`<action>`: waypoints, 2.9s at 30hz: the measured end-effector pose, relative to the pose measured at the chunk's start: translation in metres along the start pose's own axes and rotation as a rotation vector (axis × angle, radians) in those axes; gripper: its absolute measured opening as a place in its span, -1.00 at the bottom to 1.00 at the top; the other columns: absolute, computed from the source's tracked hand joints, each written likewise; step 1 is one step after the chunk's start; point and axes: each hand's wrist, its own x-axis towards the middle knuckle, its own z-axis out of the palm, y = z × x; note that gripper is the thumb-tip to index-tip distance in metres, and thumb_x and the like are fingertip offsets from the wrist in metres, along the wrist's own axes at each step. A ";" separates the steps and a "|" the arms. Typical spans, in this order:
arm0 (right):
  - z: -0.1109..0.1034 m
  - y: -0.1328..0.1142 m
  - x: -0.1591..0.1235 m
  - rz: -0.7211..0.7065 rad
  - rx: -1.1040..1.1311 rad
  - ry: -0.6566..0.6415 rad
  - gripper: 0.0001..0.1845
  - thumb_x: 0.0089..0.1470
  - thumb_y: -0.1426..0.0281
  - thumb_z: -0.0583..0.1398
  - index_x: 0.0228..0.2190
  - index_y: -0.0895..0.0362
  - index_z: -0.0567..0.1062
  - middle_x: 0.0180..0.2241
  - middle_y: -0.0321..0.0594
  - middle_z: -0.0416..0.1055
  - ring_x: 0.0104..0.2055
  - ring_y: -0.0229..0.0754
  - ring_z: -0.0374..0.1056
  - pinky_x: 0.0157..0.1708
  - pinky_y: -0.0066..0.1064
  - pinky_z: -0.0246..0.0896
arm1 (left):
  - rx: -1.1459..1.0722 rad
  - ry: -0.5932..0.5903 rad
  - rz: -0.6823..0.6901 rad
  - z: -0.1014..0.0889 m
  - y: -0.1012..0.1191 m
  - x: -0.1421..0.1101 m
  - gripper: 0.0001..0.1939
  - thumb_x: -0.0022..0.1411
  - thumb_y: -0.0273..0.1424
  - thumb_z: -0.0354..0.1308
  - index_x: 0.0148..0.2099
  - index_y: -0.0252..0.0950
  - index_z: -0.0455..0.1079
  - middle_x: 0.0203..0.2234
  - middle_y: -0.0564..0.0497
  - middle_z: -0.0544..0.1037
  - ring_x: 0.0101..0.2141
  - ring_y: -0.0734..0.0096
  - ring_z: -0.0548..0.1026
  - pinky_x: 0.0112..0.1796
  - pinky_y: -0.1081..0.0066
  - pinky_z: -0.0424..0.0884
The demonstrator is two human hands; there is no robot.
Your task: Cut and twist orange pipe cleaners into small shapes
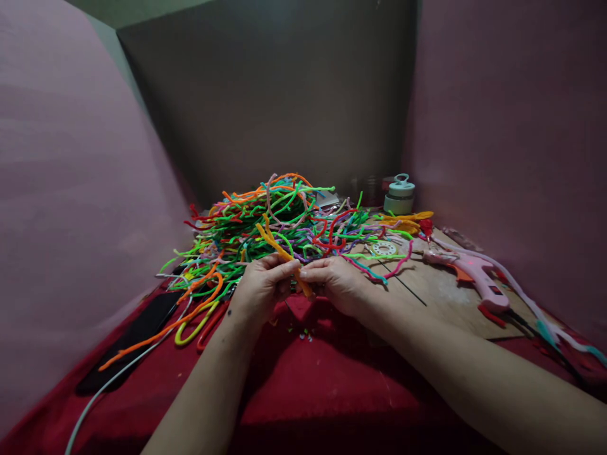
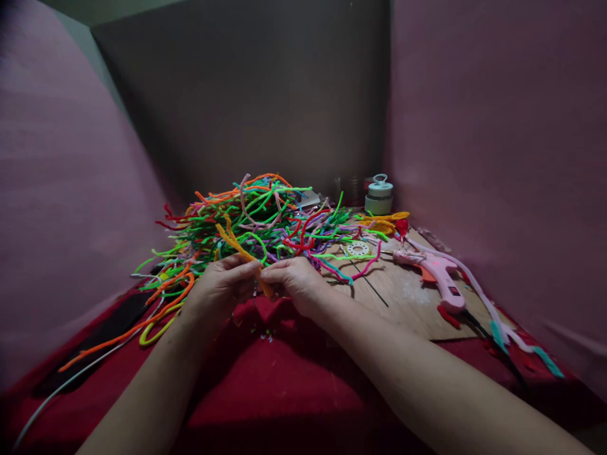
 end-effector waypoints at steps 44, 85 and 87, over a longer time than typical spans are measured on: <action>-0.002 -0.002 0.003 -0.031 0.114 0.034 -0.92 -0.35 0.45 0.25 -0.66 0.22 0.45 -0.70 -0.29 0.37 -0.65 -0.34 0.22 -0.54 -0.45 0.09 | 0.545 0.138 0.462 0.006 0.002 -0.007 -0.76 0.06 -0.36 0.14 -0.19 -0.26 0.47 -0.42 0.02 0.46 -0.41 0.45 0.40 -0.38 0.53 0.31; -0.002 -0.008 0.001 -0.097 -0.002 -0.003 -0.95 -0.29 0.51 0.16 -0.68 0.23 0.40 -0.73 -0.34 0.30 -0.70 -0.40 0.10 -0.63 -0.49 -0.04 | 0.554 0.177 0.394 0.004 0.004 -0.011 -0.84 0.00 -0.34 0.18 -0.35 -0.32 0.39 -0.61 0.12 0.38 -0.64 0.63 0.24 -0.62 0.59 0.20; -0.002 -0.010 0.001 -0.080 0.020 0.010 -0.95 -0.31 0.50 0.18 -0.69 0.22 0.39 -0.74 -0.33 0.31 -0.71 -0.40 0.11 -0.64 -0.50 -0.03 | 0.554 0.157 0.374 0.003 0.003 -0.011 -0.79 0.01 -0.33 0.17 -0.29 -0.32 0.42 -0.61 0.12 0.37 -0.65 0.63 0.22 -0.63 0.58 0.18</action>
